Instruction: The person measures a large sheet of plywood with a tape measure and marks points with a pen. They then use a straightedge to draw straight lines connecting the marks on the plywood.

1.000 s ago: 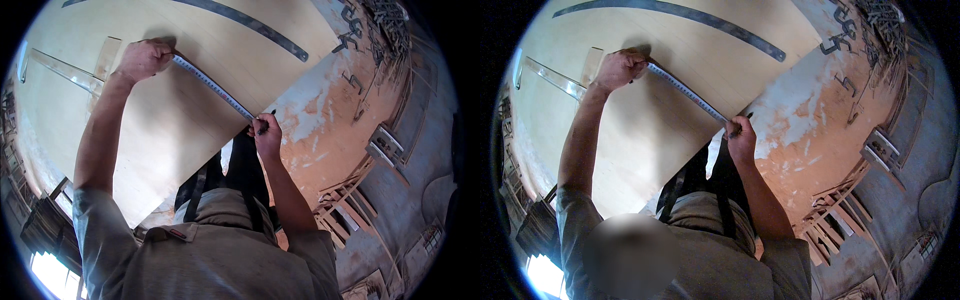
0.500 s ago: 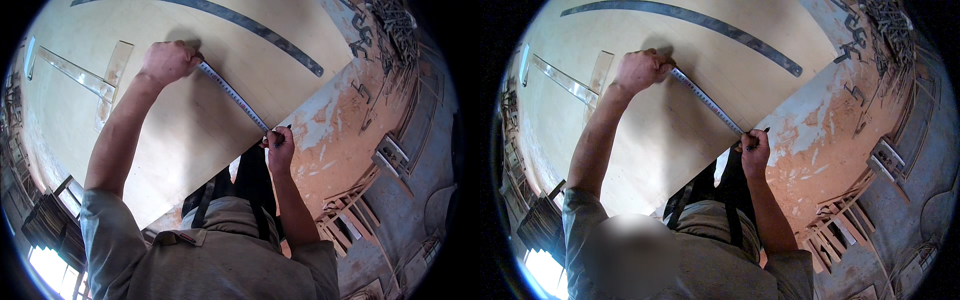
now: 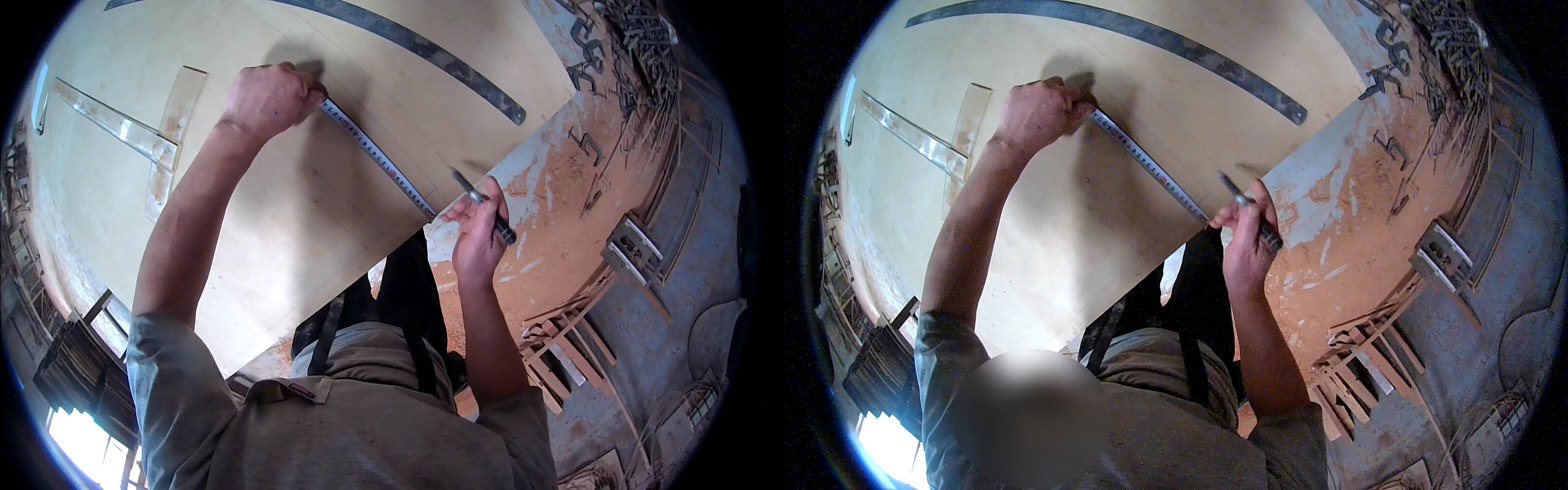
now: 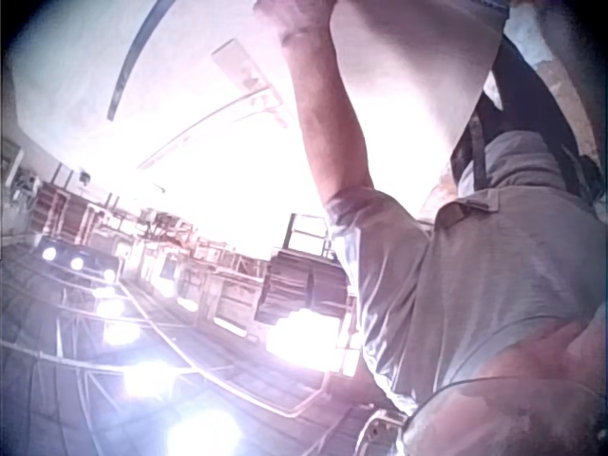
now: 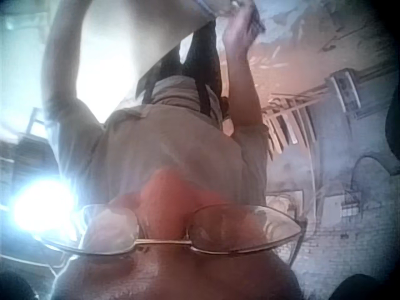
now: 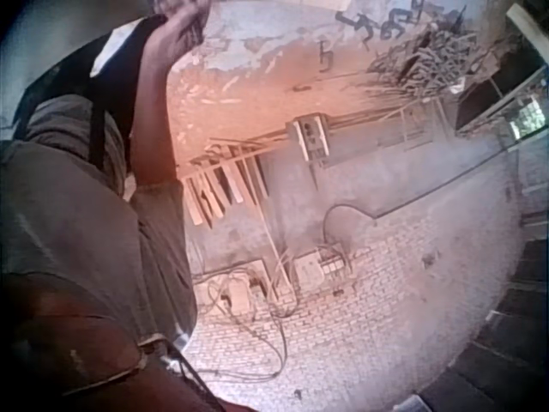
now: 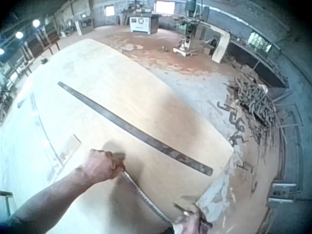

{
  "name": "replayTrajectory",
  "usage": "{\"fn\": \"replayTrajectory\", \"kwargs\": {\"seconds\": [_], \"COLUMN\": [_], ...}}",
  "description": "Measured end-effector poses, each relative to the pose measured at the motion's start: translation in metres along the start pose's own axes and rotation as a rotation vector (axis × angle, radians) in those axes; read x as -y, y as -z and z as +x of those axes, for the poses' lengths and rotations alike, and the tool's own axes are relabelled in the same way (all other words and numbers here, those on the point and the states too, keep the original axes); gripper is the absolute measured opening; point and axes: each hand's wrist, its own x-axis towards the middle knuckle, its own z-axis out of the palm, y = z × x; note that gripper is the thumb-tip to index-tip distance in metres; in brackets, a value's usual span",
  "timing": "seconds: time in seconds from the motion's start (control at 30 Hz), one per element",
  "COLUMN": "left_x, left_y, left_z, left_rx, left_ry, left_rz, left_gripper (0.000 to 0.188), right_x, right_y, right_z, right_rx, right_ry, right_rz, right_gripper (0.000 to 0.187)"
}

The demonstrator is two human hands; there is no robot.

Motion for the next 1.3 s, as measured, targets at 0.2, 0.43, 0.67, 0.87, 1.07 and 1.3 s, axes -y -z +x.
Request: {"fn": "replayTrajectory", "kwargs": {"seconds": [0.2, 0.43, 0.67, 0.87, 1.07, 1.3], "left_x": [-0.001, -0.001, 0.0, -0.005, -0.005, -0.007], "left_y": [-0.001, -0.003, 0.003, 0.008, 0.004, 0.01], "left_z": [0.0, 0.002, 0.003, 0.005, 0.007, 0.005], "left_rx": [0.004, -0.036, 0.04, 0.072, 0.041, 0.07], "left_ry": [0.03, 0.02, 0.025, 0.072, 0.06, 0.083], "left_rz": [0.016, 0.022, -0.01, 0.013, -0.005, 0.001], "left_gripper": [0.034, 0.036, 0.038, 0.035, 0.032, 0.033], "right_x": [0.008, -0.002, 0.002, 0.0, -0.004, -0.003], "right_y": [-0.054, -0.072, -0.077, -0.073, -0.074, -0.078], "right_z": [0.031, 0.047, 0.048, 0.049, 0.048, 0.05], "right_rx": [0.158, 0.191, 0.225, 0.202, 0.216, 0.239], "right_ry": [-0.208, -0.24, -0.238, -0.231, -0.249, -0.206], "right_rz": [0.082, -0.045, -0.122, -0.131, -0.091, -0.208], "right_gripper": [0.032, 0.028, 0.032, 0.033, 0.033, 0.023]}}
